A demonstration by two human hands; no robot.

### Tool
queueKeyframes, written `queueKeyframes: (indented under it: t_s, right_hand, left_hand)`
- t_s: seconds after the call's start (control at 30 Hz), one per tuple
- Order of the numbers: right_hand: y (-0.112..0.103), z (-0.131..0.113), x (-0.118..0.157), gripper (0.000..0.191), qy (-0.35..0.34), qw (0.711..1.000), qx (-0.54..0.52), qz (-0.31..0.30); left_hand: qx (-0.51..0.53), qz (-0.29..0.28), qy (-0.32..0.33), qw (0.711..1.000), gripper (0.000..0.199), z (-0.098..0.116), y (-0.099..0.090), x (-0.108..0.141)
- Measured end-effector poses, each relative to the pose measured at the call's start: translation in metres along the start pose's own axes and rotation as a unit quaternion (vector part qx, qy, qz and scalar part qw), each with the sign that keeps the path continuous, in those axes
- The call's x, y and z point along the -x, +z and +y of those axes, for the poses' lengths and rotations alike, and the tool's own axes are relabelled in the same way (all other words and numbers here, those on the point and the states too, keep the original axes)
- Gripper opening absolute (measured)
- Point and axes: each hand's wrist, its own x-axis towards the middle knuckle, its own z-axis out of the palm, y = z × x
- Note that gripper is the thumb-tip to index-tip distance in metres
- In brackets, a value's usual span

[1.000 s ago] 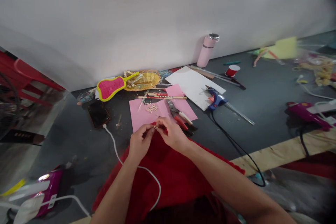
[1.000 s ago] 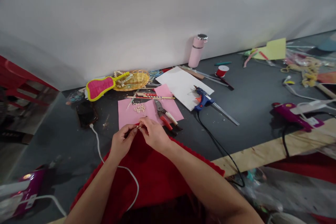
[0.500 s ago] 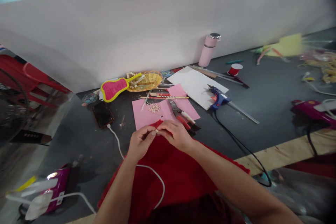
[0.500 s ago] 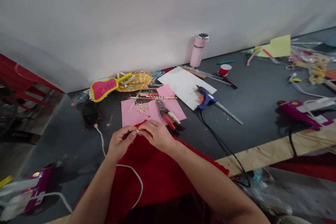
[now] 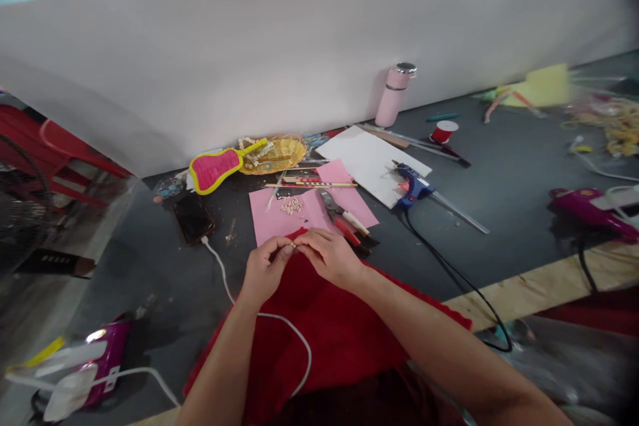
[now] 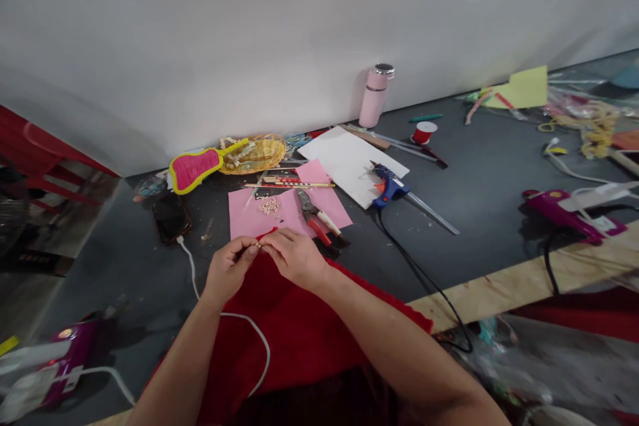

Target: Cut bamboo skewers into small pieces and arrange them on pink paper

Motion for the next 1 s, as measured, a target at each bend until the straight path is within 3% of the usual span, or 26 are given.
queueKeyframes:
  t_s: [0.5, 0.87, 1.0]
  right_hand:
    - [-0.0035, -0.0014, 0.0022, 0.012, 0.044, 0.998, -0.017, -0.035]
    - [-0.0101, -0.0069, -0.0008, 0.018, 0.115, 0.968, -0.212, -0.067]
    - [-0.0084, -0.005, -0.0004, 0.015, 0.108, 0.975, -0.189, -0.049]
  left_hand:
    - [-0.164, -0.036, 0.062, 0.984, 0.015, -0.0017, 0.0, 0.0005]
    - [-0.074, -0.036, 0.055, 0.995, 0.021, 0.0029, -0.0007, 0.004]
    - [-0.075, -0.038, 0.057, 0.995, 0.018, 0.0028, -0.0008, 0.0037]
